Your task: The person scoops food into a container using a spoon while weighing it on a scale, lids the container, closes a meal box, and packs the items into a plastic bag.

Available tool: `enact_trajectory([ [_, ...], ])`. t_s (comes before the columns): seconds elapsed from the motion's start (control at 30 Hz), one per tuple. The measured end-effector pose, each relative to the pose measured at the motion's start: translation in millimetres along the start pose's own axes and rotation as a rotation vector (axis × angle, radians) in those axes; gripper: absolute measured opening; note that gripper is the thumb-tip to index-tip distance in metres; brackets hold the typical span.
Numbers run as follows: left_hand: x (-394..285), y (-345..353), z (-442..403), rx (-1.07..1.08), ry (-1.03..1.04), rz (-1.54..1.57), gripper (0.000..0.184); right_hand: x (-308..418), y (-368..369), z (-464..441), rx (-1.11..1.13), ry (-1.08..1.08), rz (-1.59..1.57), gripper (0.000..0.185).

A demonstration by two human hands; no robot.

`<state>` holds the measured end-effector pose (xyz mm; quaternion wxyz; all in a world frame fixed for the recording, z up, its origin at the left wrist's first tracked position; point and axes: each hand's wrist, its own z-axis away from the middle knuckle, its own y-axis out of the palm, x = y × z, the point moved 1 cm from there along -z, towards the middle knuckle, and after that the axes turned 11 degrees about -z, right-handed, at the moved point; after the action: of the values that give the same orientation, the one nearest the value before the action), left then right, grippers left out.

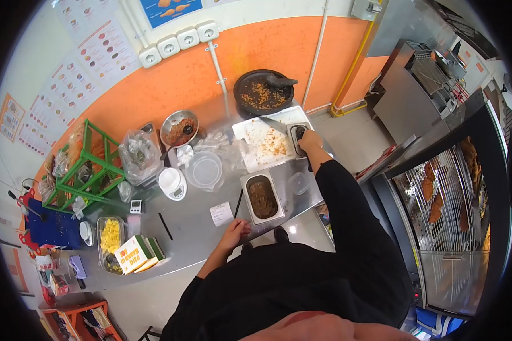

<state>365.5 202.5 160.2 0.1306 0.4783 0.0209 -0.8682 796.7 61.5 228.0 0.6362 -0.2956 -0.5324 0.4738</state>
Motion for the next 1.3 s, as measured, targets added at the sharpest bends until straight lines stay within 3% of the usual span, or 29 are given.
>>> enact_trajectory([
  [0.27,-13.5,-0.3,5.8,-0.110,-0.077,0.058,0.027,2.9,8.8,-7.4,-0.005,-0.070,-0.012,0.036],
  [0.47,-22.1,0.9,0.6,-0.045,-0.030,-0.021,0.024,-7.8,1.8,6.1,-0.084,-0.192,-0.088,0.035],
  [0.53,-23.2,3.0,-1.4,-0.026,-0.026,-0.014,0.024,-2.9,-10.7,32.9,0.003,-0.357,-0.307,0.029],
  [0.57,-23.1,4.1,-2.0,-0.013,-0.022,-0.006,0.025,0.7,-16.8,54.5,0.150,-0.372,-0.499,0.022],
  [0.63,-17.3,3.6,-7.1,0.026,-0.016,-0.009,0.025,15.0,-29.5,108.0,0.375,-0.475,-0.525,0.019],
  [0.7,-15.3,4.4,-10.2,0.076,0.006,-0.018,0.027,33.0,-42.7,164.8,0.582,-0.502,-0.361,0.018],
  [0.77,-20.8,6.4,-9.3,0.112,-0.025,0.002,0.026,48.5,-43.5,208.2,0.558,-0.732,-0.026,0.017],
  [0.9,-28.1,13.0,-12.9,0.184,-0.045,-0.005,0.025,52.7,3.6,228.7,0.526,-0.665,0.347,0.016],
  [1.03,-23.8,19.8,-17.4,0.207,0.051,-0.046,0.022,53.3,5.3,231.7,0.534,-0.726,0.433,0.020],
  [1.13,-16.8,19.0,-19.7,0.182,0.060,0.102,0.022,33.0,6.5,218.1,0.497,-0.745,0.325,0.030],
  [1.2,-17.4,15.8,-14.6,0.132,0.050,0.150,0.022,21.5,-6.5,210.6,0.320,-0.766,-0.047,0.040],
  [1.23,-20.0,13.4,-10.6,0.080,0.039,0.195,0.022,19.1,-13.6,206.1,0.319,-0.765,-0.043,0.040],
  [1.3,-23.6,5.8,-4.1,0.062,0.037,0.299,0.021,13.1,-28.4,192.4,0.619,-0.154,-0.770,0.032],
])
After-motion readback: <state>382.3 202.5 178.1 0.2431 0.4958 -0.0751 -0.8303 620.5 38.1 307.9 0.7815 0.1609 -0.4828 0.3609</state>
